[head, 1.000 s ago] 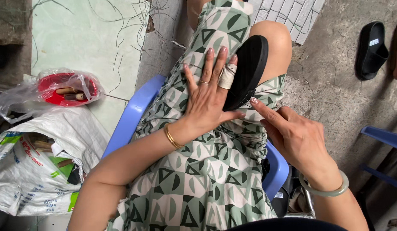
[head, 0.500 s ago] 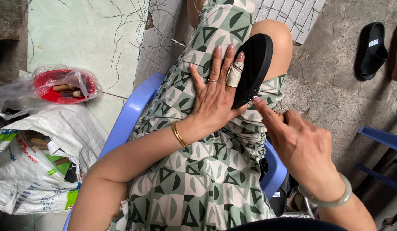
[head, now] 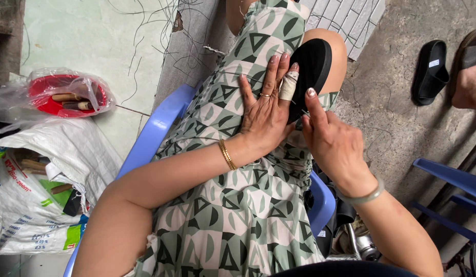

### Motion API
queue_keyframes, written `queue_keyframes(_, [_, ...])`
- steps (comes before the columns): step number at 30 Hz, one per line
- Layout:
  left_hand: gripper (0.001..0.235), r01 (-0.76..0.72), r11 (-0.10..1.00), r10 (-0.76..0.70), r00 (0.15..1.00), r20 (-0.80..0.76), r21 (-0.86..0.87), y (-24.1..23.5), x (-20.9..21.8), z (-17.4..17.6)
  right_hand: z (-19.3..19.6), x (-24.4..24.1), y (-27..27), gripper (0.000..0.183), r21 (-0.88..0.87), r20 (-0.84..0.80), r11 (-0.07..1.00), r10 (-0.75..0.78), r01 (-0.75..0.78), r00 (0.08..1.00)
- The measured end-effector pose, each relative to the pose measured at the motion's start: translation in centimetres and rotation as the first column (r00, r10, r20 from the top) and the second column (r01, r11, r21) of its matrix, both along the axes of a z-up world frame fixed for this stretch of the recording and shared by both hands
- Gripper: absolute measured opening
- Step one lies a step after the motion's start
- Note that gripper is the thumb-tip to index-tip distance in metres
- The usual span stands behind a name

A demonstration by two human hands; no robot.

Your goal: The person sits on a blue plastic chair and sews a black slip-on shoe using a needle and thread. They hold the shoe on their lap, repeatedly pushing the needle through the shoe's edge and pulling the thread to secure the seam.

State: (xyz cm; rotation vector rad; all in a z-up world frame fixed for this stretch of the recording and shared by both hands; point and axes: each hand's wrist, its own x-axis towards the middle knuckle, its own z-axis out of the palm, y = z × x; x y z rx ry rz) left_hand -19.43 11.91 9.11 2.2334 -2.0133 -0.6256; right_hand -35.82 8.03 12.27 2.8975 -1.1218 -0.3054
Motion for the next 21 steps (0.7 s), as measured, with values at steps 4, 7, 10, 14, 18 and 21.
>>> queue_keyframes(4, [0.12,0.086,0.994,-0.084,0.996,0.023,-0.074,0.7,2.1,0.4,1.1,0.8,0.2,0.054,-0.029,0.179,0.999,0.049,-0.045,0.983])
queue_keyframes(7, [0.124,0.099,0.952,-0.184,0.941,-0.284,-0.288,1.5,4.9,-1.9,0.8,-1.2,0.3,0.072,0.139,0.331,0.99,-0.02,-0.028,0.943])
queue_keyframes(10, [0.025,0.09,0.688,-0.28,0.948,-0.149,-0.72,2.7,7.1,-2.6,0.3,-2.5,0.5,0.067,0.094,0.427,0.993,0.028,-0.075,0.904])
queue_keyframes(14, [0.011,0.047,0.879,-0.446,0.433,-0.783,-0.475,4.7,6.7,2.5,1.1,-1.1,0.6,0.065,0.075,0.412,0.996,0.019,-0.054,0.911])
queue_keyframes(18, [0.015,-0.082,0.918,-0.272,0.58,-0.768,-0.388,1.1,7.2,1.4,1.8,0.7,1.4,0.054,0.067,0.392,0.998,-0.015,-0.013,0.92])
queue_keyframes(21, [0.012,0.006,0.934,-0.293,0.586,-0.755,-0.358,0.7,7.0,3.0,1.5,0.1,1.5,0.055,0.072,0.414,0.997,-0.025,-0.005,0.91])
